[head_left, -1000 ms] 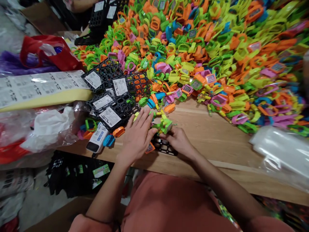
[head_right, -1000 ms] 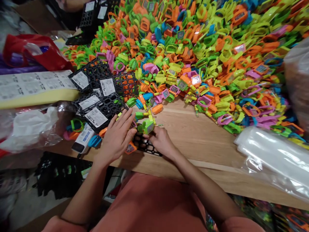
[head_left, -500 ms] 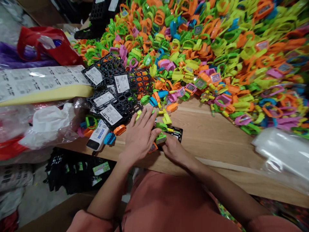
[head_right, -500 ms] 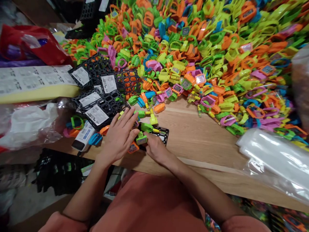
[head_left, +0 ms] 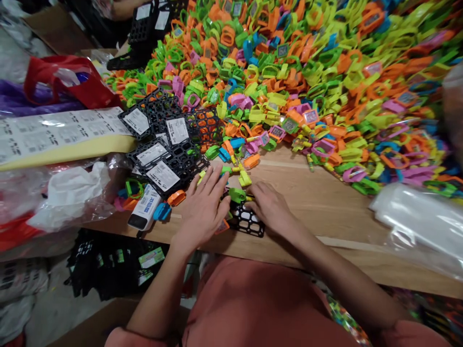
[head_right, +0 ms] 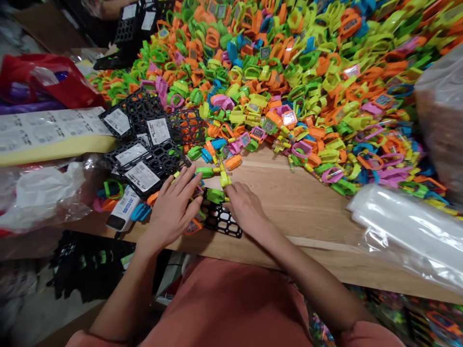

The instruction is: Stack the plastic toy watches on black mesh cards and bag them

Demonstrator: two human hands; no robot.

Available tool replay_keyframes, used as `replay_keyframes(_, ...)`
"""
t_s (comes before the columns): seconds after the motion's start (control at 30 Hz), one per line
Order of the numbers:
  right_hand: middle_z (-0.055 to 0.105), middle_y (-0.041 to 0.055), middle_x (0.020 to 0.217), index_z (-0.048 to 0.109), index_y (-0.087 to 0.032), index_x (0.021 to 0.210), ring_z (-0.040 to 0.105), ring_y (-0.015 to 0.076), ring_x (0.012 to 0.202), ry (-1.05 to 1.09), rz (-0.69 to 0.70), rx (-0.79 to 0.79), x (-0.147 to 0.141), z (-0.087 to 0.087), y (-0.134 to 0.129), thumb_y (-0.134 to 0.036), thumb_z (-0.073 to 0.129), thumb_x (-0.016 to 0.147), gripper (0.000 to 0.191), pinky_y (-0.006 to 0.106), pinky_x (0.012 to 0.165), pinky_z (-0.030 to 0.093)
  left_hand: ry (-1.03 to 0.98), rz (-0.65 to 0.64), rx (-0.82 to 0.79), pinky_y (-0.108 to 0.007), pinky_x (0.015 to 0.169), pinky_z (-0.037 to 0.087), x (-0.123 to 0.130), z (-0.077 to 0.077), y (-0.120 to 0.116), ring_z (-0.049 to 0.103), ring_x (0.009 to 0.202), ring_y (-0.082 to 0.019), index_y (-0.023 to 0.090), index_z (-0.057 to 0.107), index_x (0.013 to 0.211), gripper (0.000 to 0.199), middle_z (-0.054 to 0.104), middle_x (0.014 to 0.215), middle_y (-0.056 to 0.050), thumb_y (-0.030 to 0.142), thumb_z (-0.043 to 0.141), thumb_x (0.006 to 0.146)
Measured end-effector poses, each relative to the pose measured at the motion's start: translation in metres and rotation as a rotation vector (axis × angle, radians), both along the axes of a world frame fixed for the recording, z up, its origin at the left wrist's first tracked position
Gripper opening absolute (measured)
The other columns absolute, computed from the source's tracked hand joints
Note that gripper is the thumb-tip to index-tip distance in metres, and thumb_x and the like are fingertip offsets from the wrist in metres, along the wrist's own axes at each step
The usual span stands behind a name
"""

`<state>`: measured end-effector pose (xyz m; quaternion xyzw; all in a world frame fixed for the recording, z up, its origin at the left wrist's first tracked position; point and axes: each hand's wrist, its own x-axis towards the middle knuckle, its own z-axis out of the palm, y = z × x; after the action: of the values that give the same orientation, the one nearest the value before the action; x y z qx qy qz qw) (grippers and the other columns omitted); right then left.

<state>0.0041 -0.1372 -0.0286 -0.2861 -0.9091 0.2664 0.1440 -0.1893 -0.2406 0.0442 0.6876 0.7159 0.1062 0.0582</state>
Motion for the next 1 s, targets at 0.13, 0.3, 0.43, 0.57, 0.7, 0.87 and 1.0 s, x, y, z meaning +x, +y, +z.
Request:
replay_keyframes(0.13, 0.067, 0.0126, 0.101, 0.063, -0.016, 0.109, 0.062, 0.0271, 0.097, 0.017, 0.007, -0.117, 0.007, -0.007, 0.011, -0.016, 0.057, 0.098, 0.012, 0.038, 0.087, 0.049, -0.049, 0.014, 0.004, -0.05, 0.13, 0.02, -0.001, 0.0, 0.0, 0.029, 0.158, -0.025, 0.018, 0.039, 0.158, 0.056, 0.034, 0.168, -0.009, 0.044, 0.027, 0.11)
replay_keyframes(0.3, 0.068, 0.0074, 0.096, 0.065, -0.018, 0.103, 0.063, 0.0221, 0.088, 0.311, -0.024, -0.364, -0.007, -0.005, 0.0, -0.015, 0.05, 0.098, 0.016, 0.031, 0.08, 0.049, -0.059, 0.02, 0.014, -0.048, 0.13, 0.018, 0.0, 0.0, 0.0, 0.027, 0.158, -0.024, 0.016, 0.038, 0.158, 0.055, 0.033, 0.169, -0.009, 0.041, 0.023, 0.111)
replay_keyframes(0.43, 0.071, 0.0047, 0.095, 0.064, -0.021, 0.107, 0.065, 0.0217, 0.086, 0.396, 0.0, -0.502, -0.027, -0.013, -0.012, -0.015, 0.05, 0.094, 0.02, 0.03, 0.079, 0.05, -0.046, 0.014, 0.022, -0.048, 0.13, 0.018, 0.0, -0.001, 0.0, 0.027, 0.159, -0.024, 0.016, 0.036, 0.159, 0.054, 0.032, 0.169, -0.008, 0.036, 0.026, 0.11)
replay_keyframes(0.57, 0.069, 0.0045, 0.084, 0.062, -0.02, 0.104, 0.061, 0.0205, 0.073, 0.352, 0.008, -0.506, -0.03, -0.028, -0.014, -0.015, 0.049, 0.091, 0.019, 0.03, 0.072, 0.049, -0.037, 0.011, 0.012, -0.048, 0.13, 0.018, 0.0, -0.001, 0.001, 0.028, 0.158, -0.024, 0.016, 0.037, 0.159, 0.053, 0.033, 0.169, -0.009, 0.031, 0.029, 0.109)
replay_keyframes(0.7, 0.067, 0.0049, 0.082, 0.061, -0.02, 0.095, 0.06, 0.0203, 0.073, 0.317, 0.029, -0.484, -0.02, -0.035, -0.011, -0.012, 0.048, 0.088, 0.017, 0.03, 0.073, 0.05, -0.042, 0.007, 0.001, -0.049, 0.13, 0.017, 0.001, 0.001, 0.001, 0.027, 0.159, -0.024, 0.016, 0.036, 0.159, 0.053, 0.033, 0.169, -0.009, 0.029, 0.029, 0.108)
replay_keyframes(0.87, 0.069, 0.0048, 0.084, 0.061, -0.02, 0.096, 0.065, 0.0193, 0.075, 0.389, 0.001, -0.713, -0.022, -0.039, -0.011, -0.018, 0.046, 0.095, 0.016, 0.031, 0.073, 0.055, -0.035, 0.008, -0.001, -0.049, 0.13, 0.017, 0.001, 0.001, 0.003, 0.027, 0.158, -0.024, 0.015, 0.037, 0.159, 0.053, 0.032, 0.169, -0.009, 0.031, 0.028, 0.109)
replay_keyframes(1.0, 0.066, 0.0045, 0.082, 0.06, -0.02, 0.094, 0.061, 0.0195, 0.073, 0.326, 0.066, -0.464, -0.026, -0.039, -0.012, -0.011, 0.045, 0.089, 0.018, 0.03, 0.073, 0.051, -0.046, 0.019, -0.014, -0.048, 0.131, 0.017, 0.001, 0.002, 0.001, 0.027, 0.159, -0.024, 0.016, 0.037, 0.159, 0.053, 0.033, 0.169, -0.009, 0.033, 0.026, 0.109)
